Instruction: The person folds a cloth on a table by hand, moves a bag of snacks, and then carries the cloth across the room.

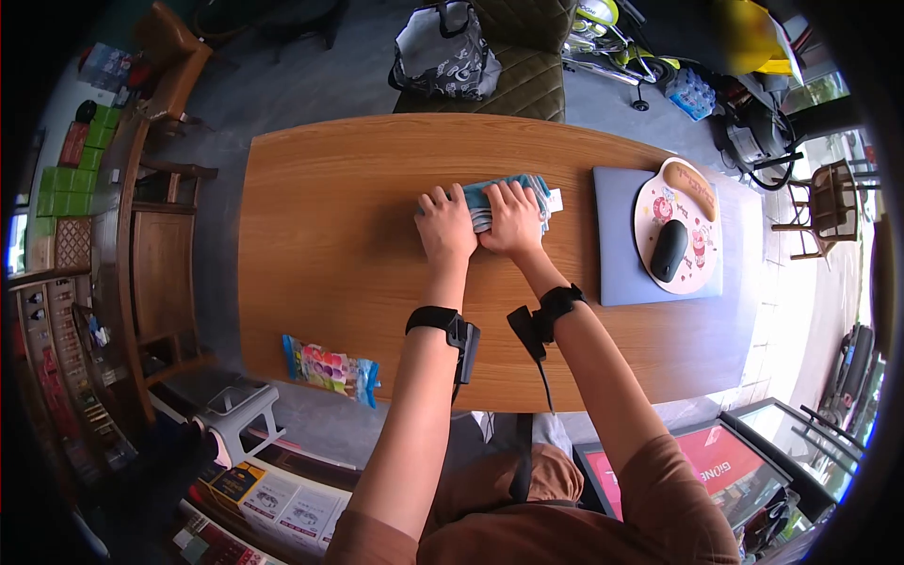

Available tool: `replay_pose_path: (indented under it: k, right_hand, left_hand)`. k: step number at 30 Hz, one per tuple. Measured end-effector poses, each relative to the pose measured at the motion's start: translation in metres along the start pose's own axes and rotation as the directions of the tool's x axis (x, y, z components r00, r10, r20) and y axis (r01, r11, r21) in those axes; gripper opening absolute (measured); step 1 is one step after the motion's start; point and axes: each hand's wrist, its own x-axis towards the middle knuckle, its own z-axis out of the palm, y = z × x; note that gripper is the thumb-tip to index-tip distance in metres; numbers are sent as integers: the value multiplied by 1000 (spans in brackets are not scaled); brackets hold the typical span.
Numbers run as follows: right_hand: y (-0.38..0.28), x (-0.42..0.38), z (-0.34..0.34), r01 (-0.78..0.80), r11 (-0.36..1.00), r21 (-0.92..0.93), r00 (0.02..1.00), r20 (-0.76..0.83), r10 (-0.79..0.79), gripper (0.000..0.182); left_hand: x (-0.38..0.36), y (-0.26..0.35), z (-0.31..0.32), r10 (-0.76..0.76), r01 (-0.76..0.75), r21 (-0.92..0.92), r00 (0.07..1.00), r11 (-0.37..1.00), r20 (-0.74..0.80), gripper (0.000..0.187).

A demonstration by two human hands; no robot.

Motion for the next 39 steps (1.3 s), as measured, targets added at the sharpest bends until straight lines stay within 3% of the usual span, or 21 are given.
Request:
replay_pose_path:
  k: [11, 20, 26, 28, 30, 32, 39]
  right_hand:
    - [-79, -151, -30, -21, 999, -35, 998, 67, 23, 45]
    - [-122, -234, -44, -54, 994, -94, 998, 28, 57, 46]
    - [-131, -238, -47, 4, 991, -133, 999, -33, -8, 45]
    - [-131, -238, -48, -69, 991, -114, 992, 101, 80, 45]
    - [-127, -233, -47, -68, 990, -121, 989, 120, 82, 45]
    - [-121, -222, -44, 43, 993, -107, 994, 102, -33, 46]
    - [-118, -157, -24, 145, 988, -61, 969, 211, -129, 51]
  left_hand:
    - [-169, -24, 13, 15, -13, -30, 998, 999, 62, 54]
    - [-253, -37, 22, 78, -78, -44, 997, 996, 17, 38]
    - [-259, -41, 23, 99, -99, -105, 995, 990, -3, 40]
    - [-257, -40, 25, 82, -79, -116, 996, 990, 21, 39]
    - [-254, -40, 26, 58, -55, -134, 998, 989, 21, 38]
    - [-247, -40, 26, 35, -32, -148, 999, 988, 21, 38]
    - [-206, -62, 18, -97, 90, -74, 990, 993, -105, 29]
